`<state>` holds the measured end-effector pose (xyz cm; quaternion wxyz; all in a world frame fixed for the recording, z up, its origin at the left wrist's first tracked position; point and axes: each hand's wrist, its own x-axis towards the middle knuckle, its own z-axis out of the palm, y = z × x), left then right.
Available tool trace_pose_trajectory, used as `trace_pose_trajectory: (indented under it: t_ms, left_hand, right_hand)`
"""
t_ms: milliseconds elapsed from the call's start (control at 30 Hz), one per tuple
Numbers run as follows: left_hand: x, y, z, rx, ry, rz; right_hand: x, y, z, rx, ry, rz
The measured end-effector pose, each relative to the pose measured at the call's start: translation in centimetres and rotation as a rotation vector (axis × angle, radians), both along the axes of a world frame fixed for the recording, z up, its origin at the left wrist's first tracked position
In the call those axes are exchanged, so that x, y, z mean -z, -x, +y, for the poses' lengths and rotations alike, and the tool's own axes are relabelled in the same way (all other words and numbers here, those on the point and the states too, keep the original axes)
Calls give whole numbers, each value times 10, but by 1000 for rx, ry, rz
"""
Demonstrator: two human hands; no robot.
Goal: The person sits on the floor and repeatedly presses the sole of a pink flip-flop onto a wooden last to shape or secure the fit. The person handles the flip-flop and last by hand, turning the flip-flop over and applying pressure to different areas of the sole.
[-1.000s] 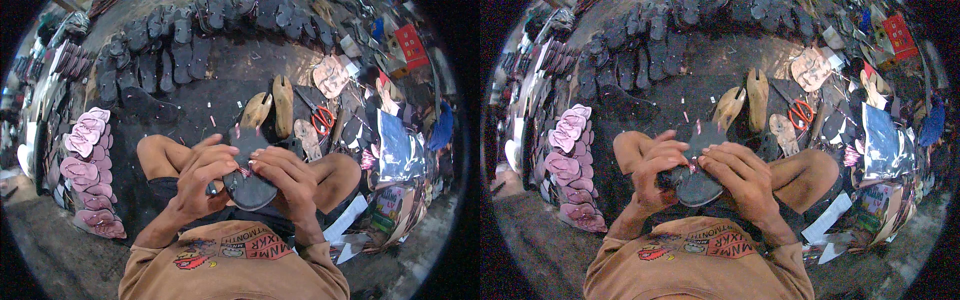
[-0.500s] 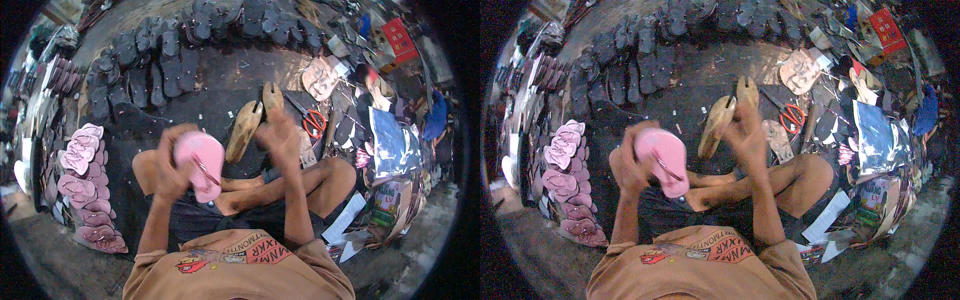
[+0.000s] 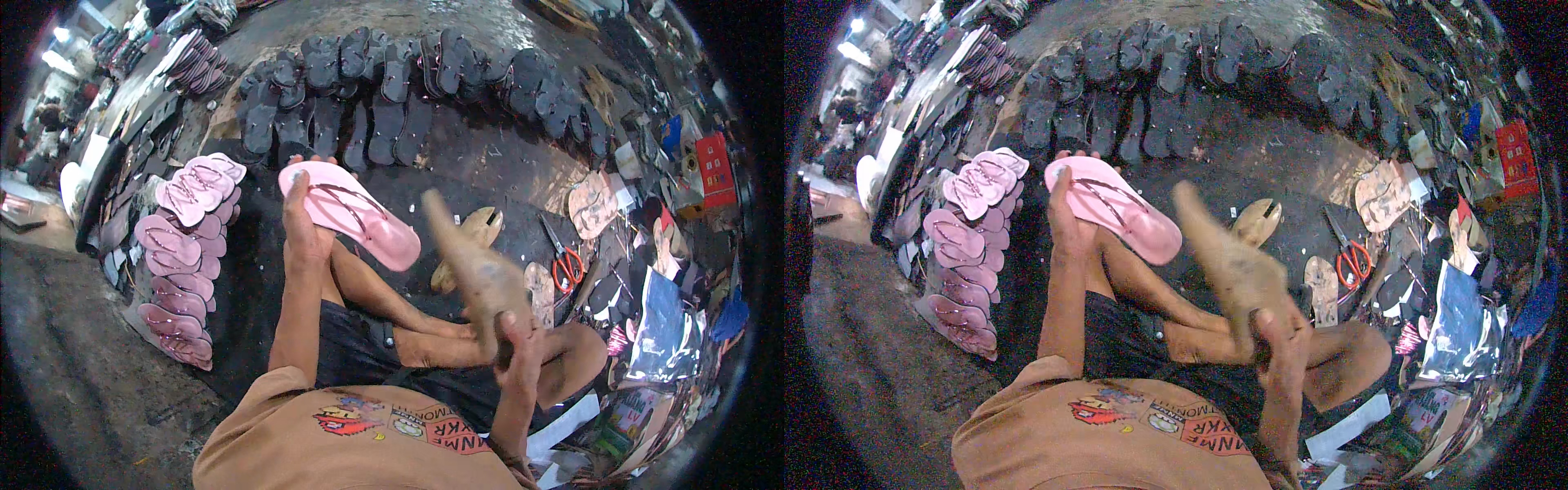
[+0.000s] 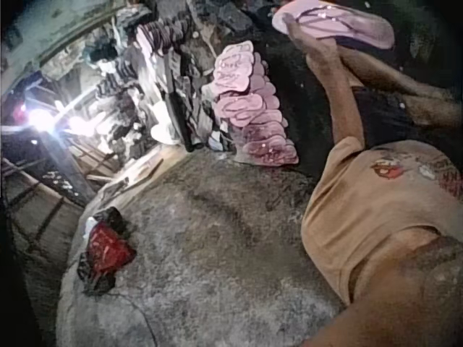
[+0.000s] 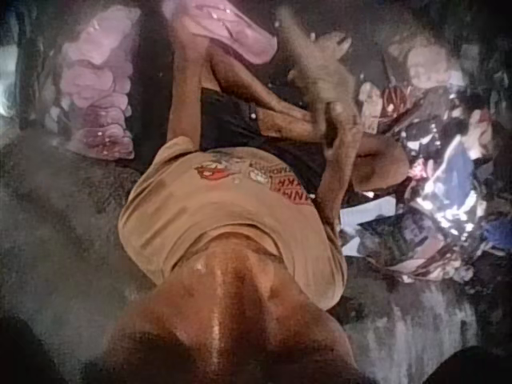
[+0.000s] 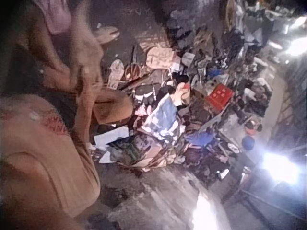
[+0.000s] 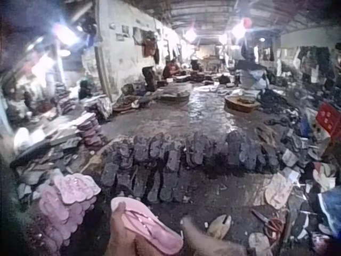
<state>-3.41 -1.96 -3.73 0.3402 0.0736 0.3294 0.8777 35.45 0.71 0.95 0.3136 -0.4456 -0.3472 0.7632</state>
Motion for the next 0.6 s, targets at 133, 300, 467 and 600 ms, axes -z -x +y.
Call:
trace_pose_trajectory:
  t_ms: [133, 300, 467, 600]
  left_hand:
    - [-34, -29, 6, -13, -80, 200]
    - [-42, -64, 1, 308, 27, 83]
    - [-56, -72, 2, 388, -30, -128]
    - [-55, -85, 14, 367, 63, -50]
  right_hand:
    - [-6, 14, -21, -122, -10, -173]
    - [-11, 41, -21, -213, -633, -203]
    - [2, 53, -31, -117, -924, -243]
    - [34, 75, -71, 64, -1032, -285]
